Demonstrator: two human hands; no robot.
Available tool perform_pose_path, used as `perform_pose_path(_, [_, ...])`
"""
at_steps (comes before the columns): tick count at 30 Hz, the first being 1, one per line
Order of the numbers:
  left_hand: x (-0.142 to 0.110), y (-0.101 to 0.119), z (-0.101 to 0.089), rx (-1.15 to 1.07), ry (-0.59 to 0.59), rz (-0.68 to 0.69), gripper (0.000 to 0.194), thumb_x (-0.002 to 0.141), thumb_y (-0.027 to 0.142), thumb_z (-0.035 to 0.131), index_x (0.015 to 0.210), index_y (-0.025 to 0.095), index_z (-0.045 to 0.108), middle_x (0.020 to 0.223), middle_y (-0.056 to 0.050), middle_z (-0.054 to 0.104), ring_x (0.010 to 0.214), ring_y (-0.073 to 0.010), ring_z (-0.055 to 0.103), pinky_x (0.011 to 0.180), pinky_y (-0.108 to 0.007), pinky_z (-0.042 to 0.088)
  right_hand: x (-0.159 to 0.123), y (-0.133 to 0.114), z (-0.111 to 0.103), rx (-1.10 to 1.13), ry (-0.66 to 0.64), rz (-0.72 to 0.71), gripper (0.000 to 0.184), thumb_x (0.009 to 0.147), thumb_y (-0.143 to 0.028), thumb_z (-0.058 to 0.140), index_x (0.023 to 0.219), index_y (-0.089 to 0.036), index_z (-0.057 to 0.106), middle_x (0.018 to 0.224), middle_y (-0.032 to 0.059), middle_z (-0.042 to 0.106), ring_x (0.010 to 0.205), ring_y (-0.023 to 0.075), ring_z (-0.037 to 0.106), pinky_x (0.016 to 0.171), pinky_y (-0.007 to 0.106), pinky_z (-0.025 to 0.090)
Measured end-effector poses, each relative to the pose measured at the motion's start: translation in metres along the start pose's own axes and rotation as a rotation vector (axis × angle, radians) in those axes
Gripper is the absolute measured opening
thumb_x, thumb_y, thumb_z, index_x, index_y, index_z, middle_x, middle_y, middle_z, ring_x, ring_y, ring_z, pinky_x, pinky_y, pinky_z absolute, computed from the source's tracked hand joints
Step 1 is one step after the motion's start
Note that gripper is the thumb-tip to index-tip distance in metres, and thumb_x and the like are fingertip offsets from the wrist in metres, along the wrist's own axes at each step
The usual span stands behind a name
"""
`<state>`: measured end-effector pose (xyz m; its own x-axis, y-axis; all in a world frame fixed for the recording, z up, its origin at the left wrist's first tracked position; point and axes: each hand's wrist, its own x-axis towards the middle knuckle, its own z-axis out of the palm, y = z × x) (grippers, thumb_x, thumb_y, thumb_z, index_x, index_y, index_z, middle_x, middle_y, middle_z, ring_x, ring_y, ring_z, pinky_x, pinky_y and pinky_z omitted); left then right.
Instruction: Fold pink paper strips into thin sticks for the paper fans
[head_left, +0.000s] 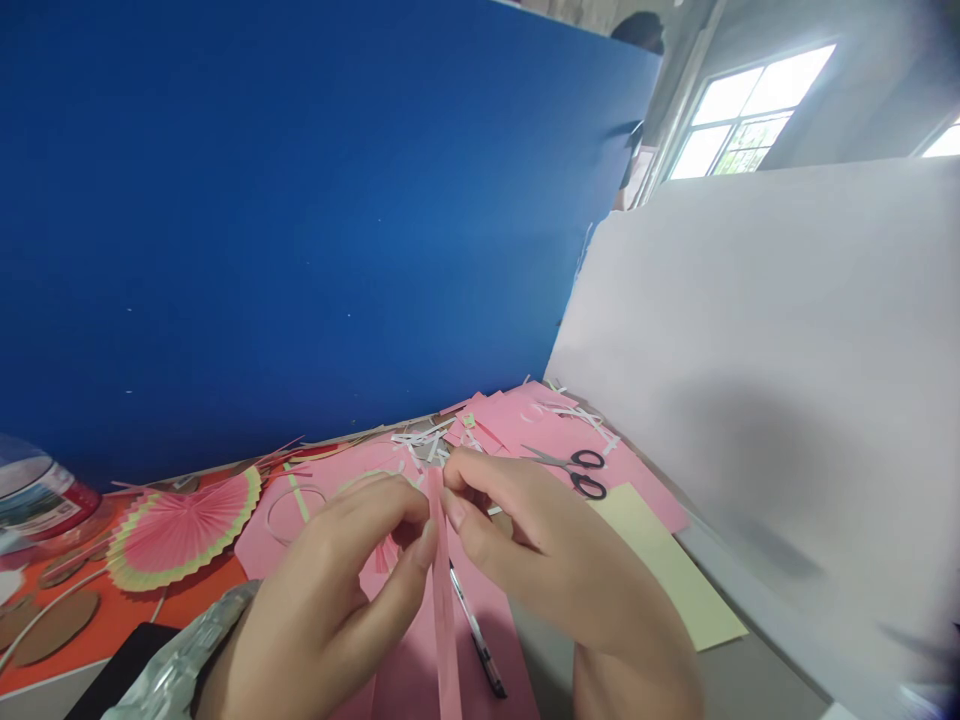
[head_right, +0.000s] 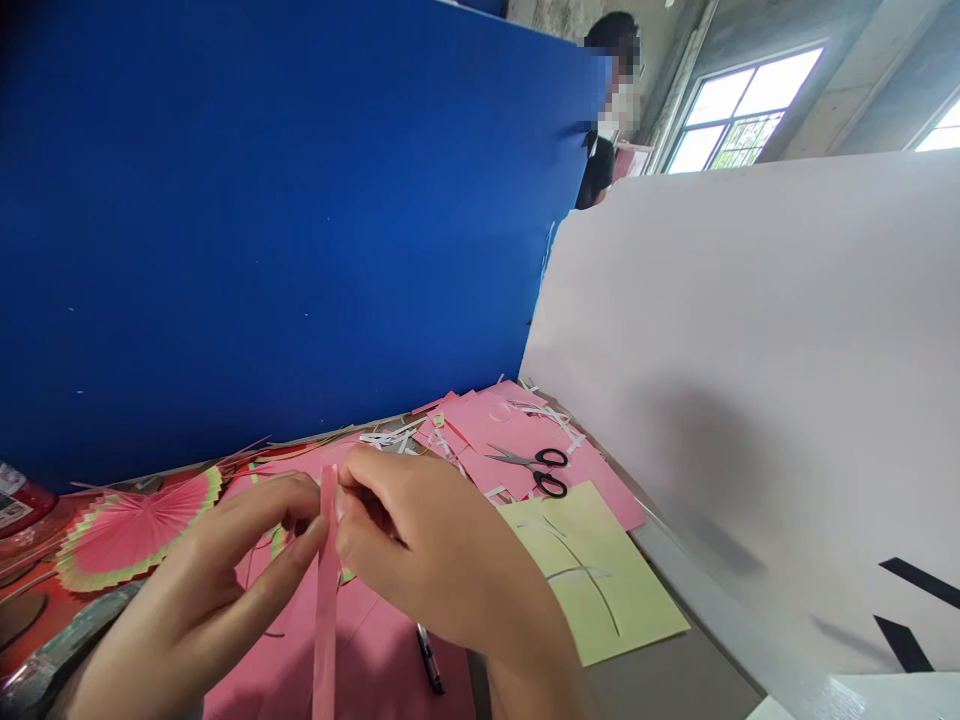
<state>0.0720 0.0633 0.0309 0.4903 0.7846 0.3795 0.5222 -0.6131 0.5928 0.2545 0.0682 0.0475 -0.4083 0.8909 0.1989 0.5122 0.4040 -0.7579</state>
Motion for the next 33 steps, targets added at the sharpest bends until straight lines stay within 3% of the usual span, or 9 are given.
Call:
perform_pose_path(6, [-0.0007, 0.0011, -0.001, -0.073, 0.03, 0.02, 0.008, 0.094, 0.019, 0.043, 0.09, 0.024, 0.049, 0.084, 0.002, 0.058, 0.079, -0.0131, 0.054, 0.071, -0.021, 0.049, -0.0023, -0.0007, -0.0004, 0.023, -0.027, -0.008, 0.024, 0.088, -0.013, 0.044, 0.069, -0.019, 0.031, 0.058, -0.0079, 0.031, 0.051, 0.0067, 0.025, 0.045, 0.022, 0.019])
perform_pose_path(10, [-0.0017, 0.0014, 0.001, -0.106, 0.099, 0.054, 0.017, 0.096, 0.019, 0.036, 0.098, 0.026, 0.052, 0.088, 0.0, 0.06, 0.079, -0.0138, 0.055, 0.068, -0.021, 0.048, -0.0024, -0.0003, -0.0013, 0.039, -0.023, 0.0, 0.023, 0.085, -0.01, 0.044, 0.068, -0.019, 0.03, 0.058, -0.0077, 0.03, 0.052, 0.0068, 0.025, 0.044, 0.022, 0.019])
perform_pose_path(18, [0.0018, 0.0021, -0.0019, 0.016, 0.038, 0.013, 0.02, 0.096, 0.017, 0.04, 0.077, 0.022, 0.044, 0.068, 0.004, 0.049, 0.062, -0.0101, 0.048, 0.058, -0.02, 0.043, -0.0027, 0.0001, 0.0048, 0.017, -0.013, 0.015, 0.023, 0.087, -0.017, 0.045, 0.069, -0.02, 0.031, 0.058, -0.0075, 0.035, 0.053, 0.0082, 0.028, 0.043, 0.023, 0.02])
perform_pose_path(24, [0.0028, 0.0011, -0.0002, 0.062, 0.093, 0.055, 0.021, 0.095, 0.014, 0.04, 0.076, 0.022, 0.042, 0.067, 0.005, 0.046, 0.059, -0.0095, 0.046, 0.055, -0.019, 0.041, -0.0047, 0.0009, 0.0066, 0.002, -0.019, 0.051, 0.022, 0.091, -0.022, 0.043, 0.07, -0.021, 0.036, 0.06, -0.0075, 0.04, 0.054, 0.0088, 0.032, 0.045, 0.023, 0.025])
perform_pose_path(33, [0.0033, 0.0023, 0.0005, 0.085, 0.106, 0.053, 0.019, 0.095, 0.015, 0.042, 0.077, 0.022, 0.043, 0.069, 0.006, 0.05, 0.062, -0.0098, 0.048, 0.058, -0.02, 0.041, -0.0059, -0.0012, 0.0038, 0.032, -0.027, 0.038, 0.022, 0.092, -0.02, 0.043, 0.071, -0.02, 0.038, 0.059, -0.0075, 0.036, 0.052, 0.0069, 0.03, 0.044, 0.021, 0.022])
